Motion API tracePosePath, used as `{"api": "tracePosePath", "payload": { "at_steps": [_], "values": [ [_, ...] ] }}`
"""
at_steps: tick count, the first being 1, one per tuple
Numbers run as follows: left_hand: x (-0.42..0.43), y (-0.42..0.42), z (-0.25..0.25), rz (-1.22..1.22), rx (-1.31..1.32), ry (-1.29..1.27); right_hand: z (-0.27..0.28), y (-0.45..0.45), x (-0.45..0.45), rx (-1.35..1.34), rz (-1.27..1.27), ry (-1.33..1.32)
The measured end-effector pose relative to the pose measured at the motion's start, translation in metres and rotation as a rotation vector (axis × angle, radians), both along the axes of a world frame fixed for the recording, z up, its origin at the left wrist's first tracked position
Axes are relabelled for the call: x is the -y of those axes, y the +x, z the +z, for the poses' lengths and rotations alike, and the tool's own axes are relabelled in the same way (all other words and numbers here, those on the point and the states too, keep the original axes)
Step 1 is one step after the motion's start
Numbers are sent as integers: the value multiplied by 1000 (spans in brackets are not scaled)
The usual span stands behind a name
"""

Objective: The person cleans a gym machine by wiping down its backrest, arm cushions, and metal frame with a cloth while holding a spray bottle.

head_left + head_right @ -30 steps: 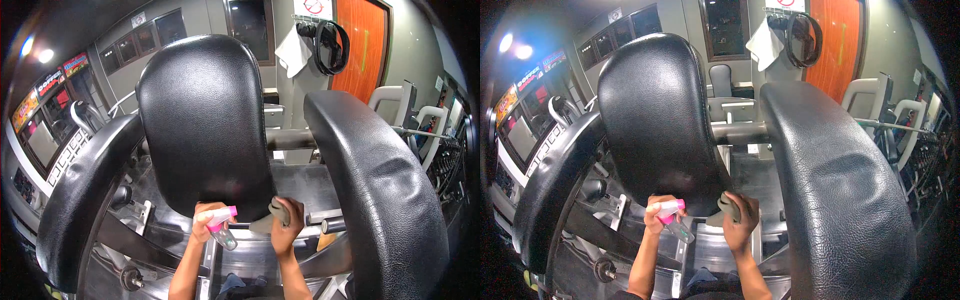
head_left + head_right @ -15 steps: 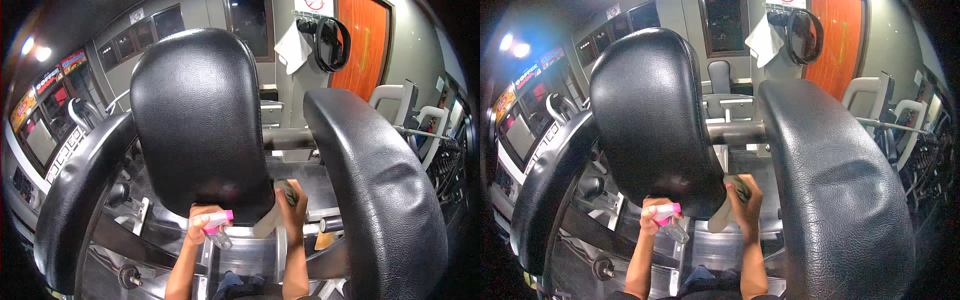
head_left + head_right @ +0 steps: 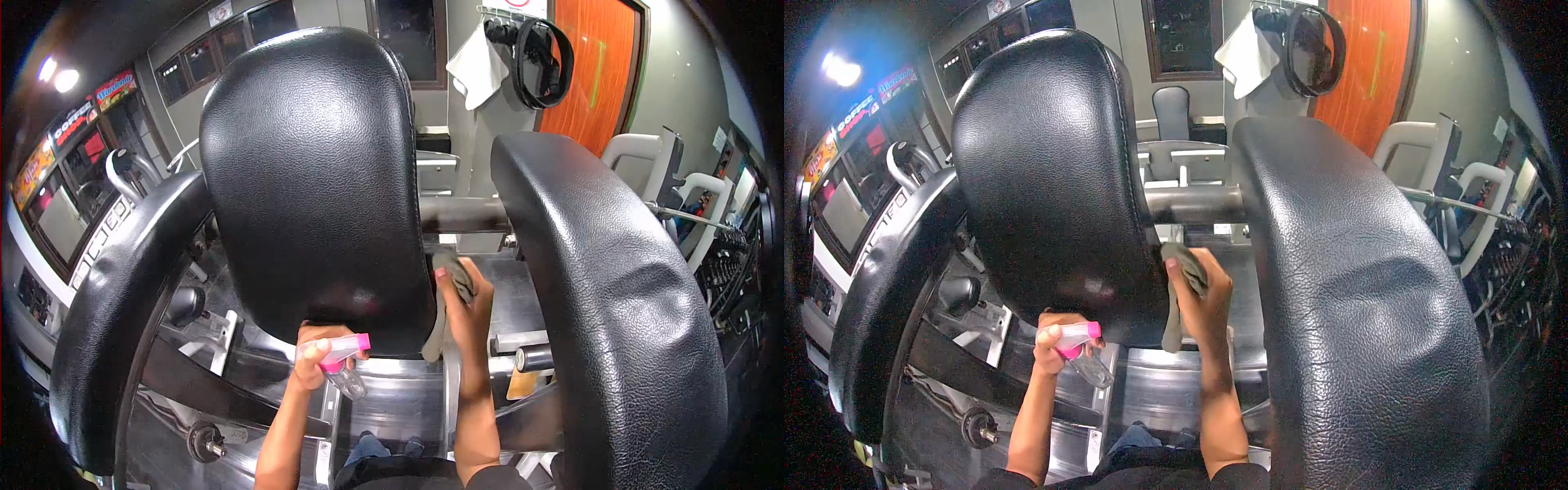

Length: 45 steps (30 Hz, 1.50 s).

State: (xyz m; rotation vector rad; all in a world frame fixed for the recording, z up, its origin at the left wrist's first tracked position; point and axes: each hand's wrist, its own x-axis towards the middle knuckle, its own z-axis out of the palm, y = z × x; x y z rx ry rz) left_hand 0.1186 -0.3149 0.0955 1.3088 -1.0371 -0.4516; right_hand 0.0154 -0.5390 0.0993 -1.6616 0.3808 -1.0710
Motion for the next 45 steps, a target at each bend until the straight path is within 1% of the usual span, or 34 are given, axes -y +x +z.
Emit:
{"api": "tracePosePath", "payload": {
  "at_steps": [4,7,9,10,12,13,14,16,17,18,20,23,25,29,33,34,36,38,40,41,42,45],
  "values": [
    [1,1,0,-2,3,5,-41,-24,-6,-19,-36,-42],
    [3,-2,0,13,30,5,-72,-45,-21,-44,-62,21],
    [3,0,-2,-2,15,7,-90,-48,-30,-88,-68,238],
    [3,1,-3,-15,3,11,-93,-44,-31,-87,-72,234],
    [3,2,-3,-19,-6,8,-94,-35,-35,10,-217,162],
    [2,4,-3,-24,10,15,-80,-33,-35,10,-195,220],
    [2,5,-3,-30,26,22,-68,-29,-33,14,-198,217],
    [3,6,-3,-32,34,26,-45,-23,-29,64,-175,83],
    [4,5,-3,-31,40,31,-31,-25,-30,26,-174,53],
    [5,6,-4,-38,39,29,-30,-23,-31,25,-181,51],
    [5,7,-5,-58,18,3,-30,-20,-33,137,-269,-125],
    [7,4,-2,-50,28,-11,-46,-26,-46,157,-317,-129],
    [8,5,-1,-43,40,0,-71,-31,-55,176,-351,-176],
    [8,6,-5,-43,37,-2,-111,-37,-70,238,-337,-192],
    [9,7,-10,-43,40,-6,-112,-32,-73,231,-374,-182],
    [9,6,-10,-35,76,-19,-110,-31,-73,232,-371,-186],
    [10,3,-15,-23,112,-38,-86,-29,-73,140,-475,-315],
    [9,-6,-26,39,-34,-47,-67,-24,-69,159,-506,-372],
    [4,-17,-26,73,8,-45,-50,-21,-67,196,-510,-440],
    [2,-21,-28,135,0,-4,-46,-18,-64,210,-524,-501],
    [0,-26,-30,198,-7,38,-48,-18,-65,208,-519,-501],
    [-7,-35,-34,248,-58,25,-60,-20,-68,211,-514,-571]
  ]
}}
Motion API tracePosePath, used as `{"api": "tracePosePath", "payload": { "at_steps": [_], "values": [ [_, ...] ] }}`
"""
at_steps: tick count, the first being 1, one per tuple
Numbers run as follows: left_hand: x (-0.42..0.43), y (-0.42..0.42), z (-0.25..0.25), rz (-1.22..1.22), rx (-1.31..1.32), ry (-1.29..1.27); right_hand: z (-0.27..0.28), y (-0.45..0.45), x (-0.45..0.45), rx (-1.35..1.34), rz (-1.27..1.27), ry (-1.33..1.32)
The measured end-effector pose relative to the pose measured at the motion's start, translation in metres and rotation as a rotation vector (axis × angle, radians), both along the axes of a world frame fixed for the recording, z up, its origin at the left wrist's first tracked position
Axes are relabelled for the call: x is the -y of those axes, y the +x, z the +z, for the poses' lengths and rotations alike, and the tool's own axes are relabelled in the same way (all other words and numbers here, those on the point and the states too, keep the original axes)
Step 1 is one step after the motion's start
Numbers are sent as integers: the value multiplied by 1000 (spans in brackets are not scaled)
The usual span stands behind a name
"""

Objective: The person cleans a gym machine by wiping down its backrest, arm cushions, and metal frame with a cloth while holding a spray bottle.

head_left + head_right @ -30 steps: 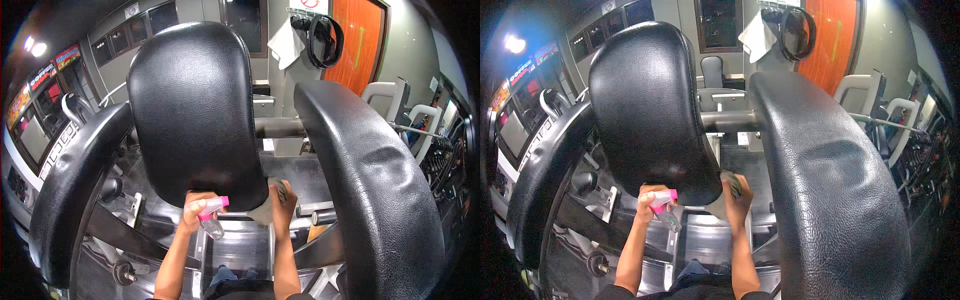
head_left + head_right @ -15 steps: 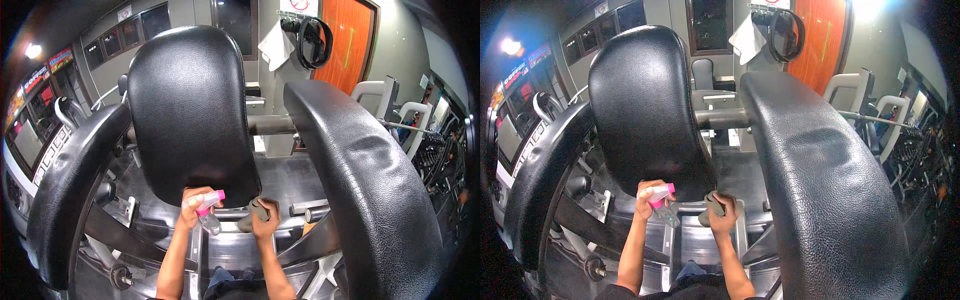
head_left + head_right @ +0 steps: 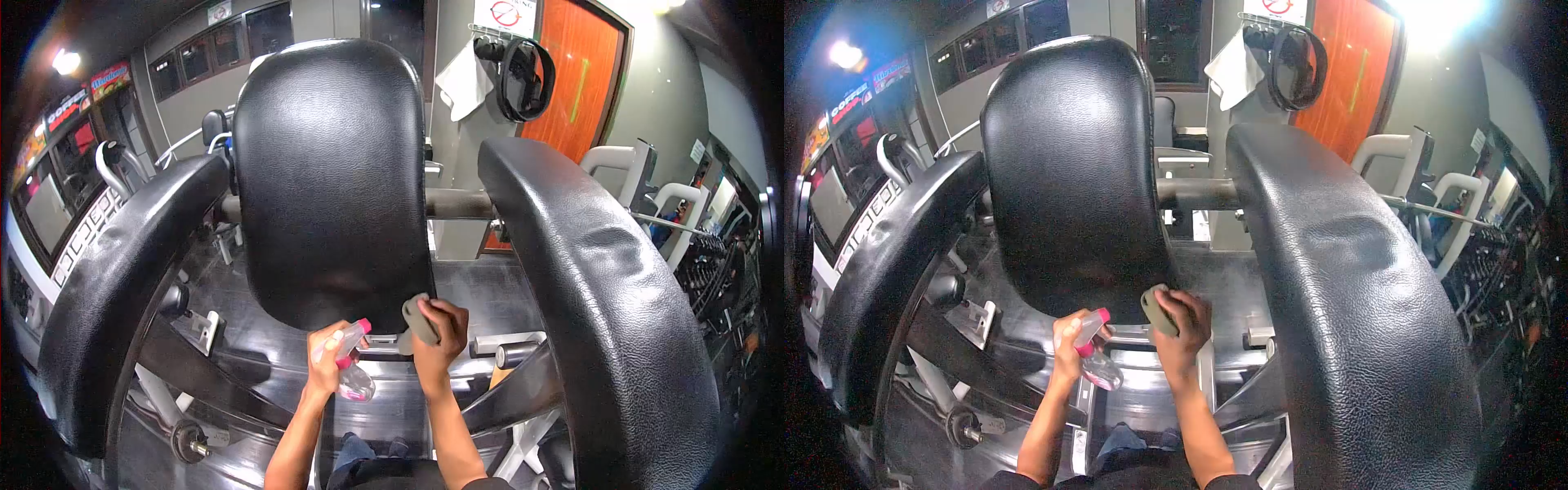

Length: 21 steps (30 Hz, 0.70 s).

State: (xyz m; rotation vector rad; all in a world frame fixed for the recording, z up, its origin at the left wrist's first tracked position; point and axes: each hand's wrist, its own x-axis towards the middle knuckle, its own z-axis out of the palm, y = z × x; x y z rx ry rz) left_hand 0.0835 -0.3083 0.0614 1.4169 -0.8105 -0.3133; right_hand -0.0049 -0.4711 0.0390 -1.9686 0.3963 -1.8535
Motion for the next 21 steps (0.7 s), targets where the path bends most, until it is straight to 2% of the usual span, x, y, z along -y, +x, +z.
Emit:
{"api": "tracePosePath", "payload": {
  "at_steps": [2,5,8,12,15,19,21],
  "values": [
    [-2,-5,-2,42,-18,-69,-19,-11,-6,-137,50,46],
    [-7,-10,4,94,48,-18,-57,-13,-5,-115,55,92],
    [-8,-10,-1,108,41,-29,-63,-18,-2,-115,86,125],
    [-13,-10,-1,128,87,-36,-31,-22,-10,-122,75,162],
    [-17,-12,-5,108,-4,-55,-10,-9,-13,-100,14,176],
    [-23,-15,-3,138,-32,-56,-7,11,-25,-52,15,76],
    [-29,-16,-4,131,-67,-69,-9,15,-32,-124,36,-51]
  ]
}}
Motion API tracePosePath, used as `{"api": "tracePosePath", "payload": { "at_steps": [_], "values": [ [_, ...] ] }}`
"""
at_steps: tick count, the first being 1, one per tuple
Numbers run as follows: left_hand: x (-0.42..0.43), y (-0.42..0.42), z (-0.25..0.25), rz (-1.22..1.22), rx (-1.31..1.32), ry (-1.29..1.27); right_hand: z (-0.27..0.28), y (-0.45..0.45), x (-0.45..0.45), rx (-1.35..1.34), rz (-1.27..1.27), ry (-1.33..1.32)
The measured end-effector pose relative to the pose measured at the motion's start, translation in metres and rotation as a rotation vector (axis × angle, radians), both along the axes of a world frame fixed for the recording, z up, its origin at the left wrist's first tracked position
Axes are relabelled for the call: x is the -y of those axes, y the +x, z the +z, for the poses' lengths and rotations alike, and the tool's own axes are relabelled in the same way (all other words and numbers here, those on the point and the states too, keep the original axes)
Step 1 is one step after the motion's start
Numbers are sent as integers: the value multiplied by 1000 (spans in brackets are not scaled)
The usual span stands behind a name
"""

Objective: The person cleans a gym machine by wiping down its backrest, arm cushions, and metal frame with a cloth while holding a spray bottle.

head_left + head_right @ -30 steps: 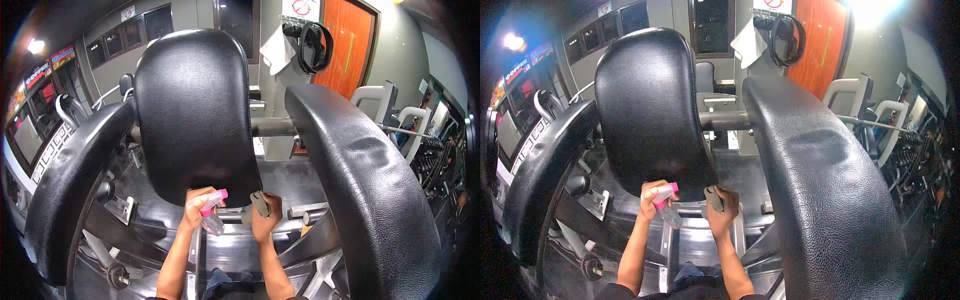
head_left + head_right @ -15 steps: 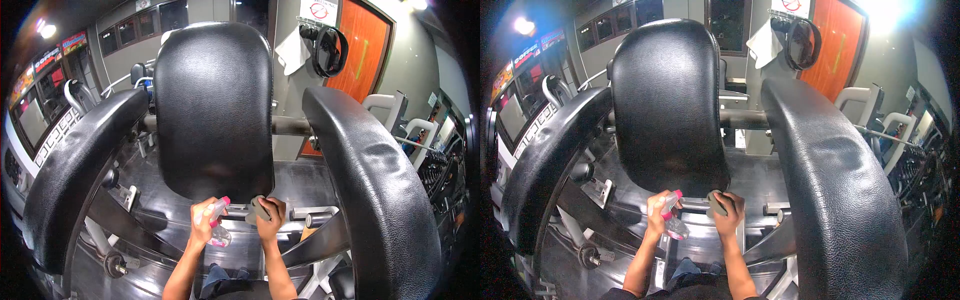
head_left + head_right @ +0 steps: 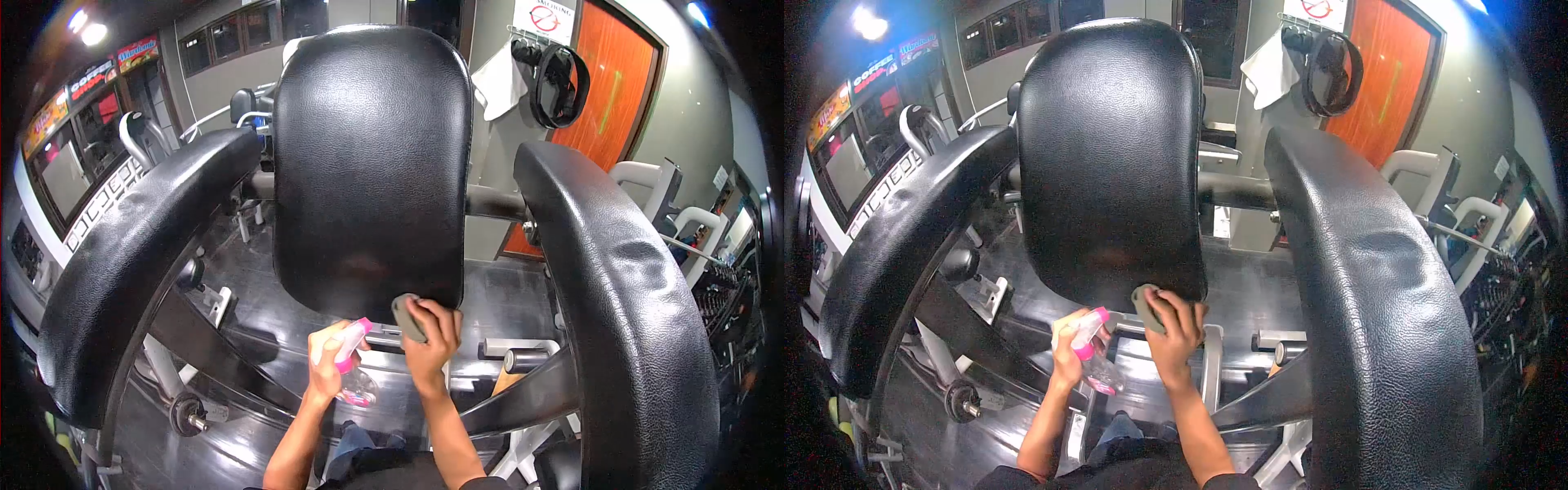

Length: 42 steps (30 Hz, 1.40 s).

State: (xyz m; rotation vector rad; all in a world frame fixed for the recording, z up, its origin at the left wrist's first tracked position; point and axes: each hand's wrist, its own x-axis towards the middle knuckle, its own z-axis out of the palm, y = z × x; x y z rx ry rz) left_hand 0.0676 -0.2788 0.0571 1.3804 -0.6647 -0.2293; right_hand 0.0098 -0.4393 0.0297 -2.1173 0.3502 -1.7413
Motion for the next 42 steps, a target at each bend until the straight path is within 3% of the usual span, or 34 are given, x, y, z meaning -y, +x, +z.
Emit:
{"api": "tracePosePath", "payload": {
  "at_steps": [2,5,10,12,15,20,22,26,30,36,38,40,42],
  "values": [
    [-7,-1,1,-20,-21,-37,-8,-4,-2,-23,27,-27],
    [-21,0,-4,-44,-35,-12,-3,-28,8,-266,107,-69],
    [-38,-1,-5,-68,-57,1,26,-28,29,-37,-82,-62],
    [-40,-3,-5,-64,-58,-4,40,-18,20,23,-40,-14],
    [-39,-5,-4,-3,-60,-54,30,-3,6,26,5,-7],
    [-43,-3,-5,-72,-76,-53,-10,0,-12,-209,89,-54],
    [-45,-3,-3,-80,-77,-58,-1,-11,-6,-225,124,-18],
    [-53,-1,-7,-2,-75,-55,36,-19,11,-33,-55,45],
    [-60,4,-9,34,-96,-90,51,2,0,70,-42,35],
    [-71,19,-1,18,-81,-100,-7,13,-27,-277,140,-116],
    [-79,26,0,6,-60,-106,6,-2,-23,-360,116,-46],
    [-91,34,5,4,-73,-72,9,-4,-5,-143,25,-130],
    [-100,39,4,-14,-97,-65,26,-14,3,-101,-102,-31]
  ]
}}
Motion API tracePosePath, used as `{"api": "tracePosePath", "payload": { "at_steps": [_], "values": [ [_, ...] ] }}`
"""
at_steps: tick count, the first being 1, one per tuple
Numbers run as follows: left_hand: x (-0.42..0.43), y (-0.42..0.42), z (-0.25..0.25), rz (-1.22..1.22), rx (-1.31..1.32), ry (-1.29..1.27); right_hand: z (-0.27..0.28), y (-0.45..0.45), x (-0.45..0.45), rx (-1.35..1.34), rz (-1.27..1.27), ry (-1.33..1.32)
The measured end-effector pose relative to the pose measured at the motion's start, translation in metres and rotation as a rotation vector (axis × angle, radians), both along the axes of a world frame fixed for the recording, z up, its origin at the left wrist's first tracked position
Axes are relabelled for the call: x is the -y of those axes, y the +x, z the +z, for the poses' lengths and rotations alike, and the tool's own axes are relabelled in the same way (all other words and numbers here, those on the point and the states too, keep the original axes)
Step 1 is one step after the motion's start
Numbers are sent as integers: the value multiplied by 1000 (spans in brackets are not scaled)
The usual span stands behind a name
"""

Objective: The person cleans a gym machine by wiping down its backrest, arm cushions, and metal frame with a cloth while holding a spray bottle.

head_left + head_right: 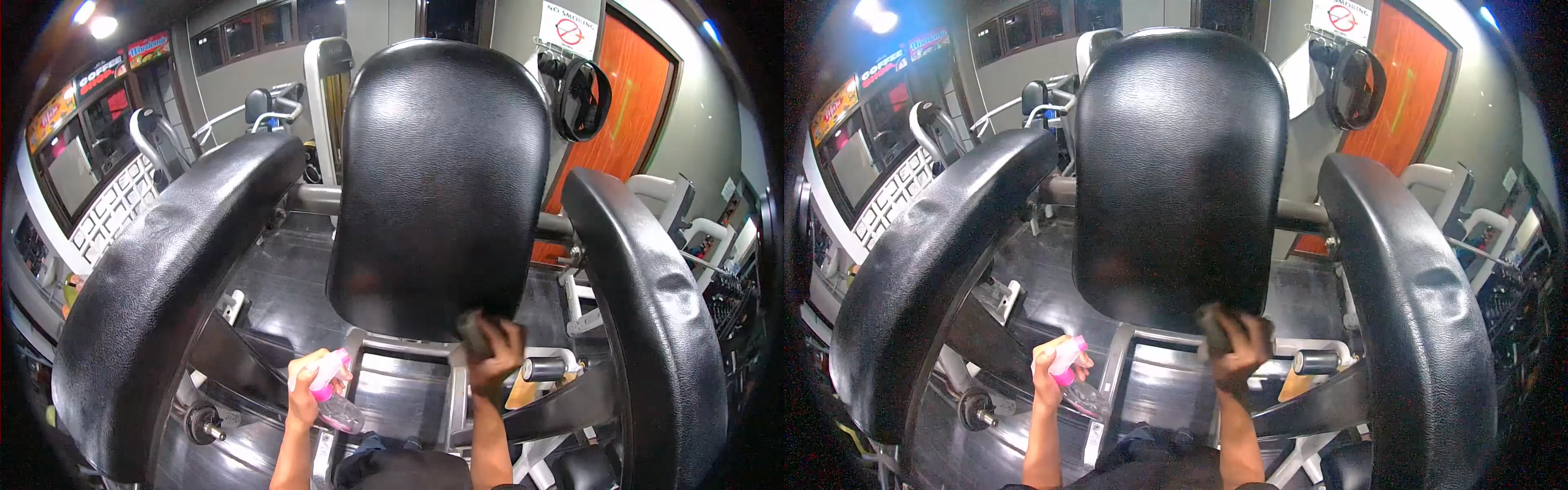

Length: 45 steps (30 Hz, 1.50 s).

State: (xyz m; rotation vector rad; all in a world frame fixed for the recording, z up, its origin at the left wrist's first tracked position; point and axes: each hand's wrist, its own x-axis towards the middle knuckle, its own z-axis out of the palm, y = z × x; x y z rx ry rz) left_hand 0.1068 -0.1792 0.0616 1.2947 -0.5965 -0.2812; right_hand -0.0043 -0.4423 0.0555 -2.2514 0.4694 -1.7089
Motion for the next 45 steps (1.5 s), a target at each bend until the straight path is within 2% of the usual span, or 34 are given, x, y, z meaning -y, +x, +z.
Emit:
{"api": "tracePosePath", "payload": {
  "at_steps": [2,4,6,8,10,12,14,16,18,21,22,24,26,29,32,36,39,42,45],
  "values": [
    [-3,5,-1,-4,-19,-9,36,4,-5,22,-115,24],
    [-4,10,-3,-2,-5,-11,39,18,-12,61,-60,39],
    [-4,11,0,-10,-10,-9,17,31,-24,64,49,69],
    [-4,16,0,-18,-10,-8,3,36,-46,-65,254,142],
    [-7,20,-2,-64,3,-10,-19,50,-61,-189,231,17],
    [-12,24,-3,-82,9,-7,-38,51,-57,-200,229,4],
    [-18,28,-5,-92,19,-9,-34,38,-42,-185,126,-156],
    [-25,30,-7,-77,8,4,-18,25,-30,-152,60,3],
    [-31,34,-13,-82,-8,-13,18,19,-30,-72,-90,-23],
    [-33,39,-10,-94,-27,-15,14,41,-43,78,-108,46],
    [-33,41,-9,-94,-30,-3,3,51,-50,117,-56,62],
    [-30,44,-9,-102,-46,-15,-18,64,-62,-5,14,-15],
    [-28,46,-9,-108,-63,-25,-14,71,-83,-109,245,-36],
    [-29,49,-4,-136,-23,-7,-35,81,-89,-162,223,-82],
    [-36,52,-3,-142,11,0,-18,63,-71,-159,114,-73],
    [-43,57,-14,-97,6,-19,32,54,-57,10,-65,-15],
    [-46,57,-18,-71,-20,-30,27,67,-68,16,38,-16],
    [-44,54,-18,-74,-53,-66,10,79,-85,-199,178,-114],
    [-46,55,-20,-89,-45,-92,3,90,-102,-439,200,-282]
  ]
}}
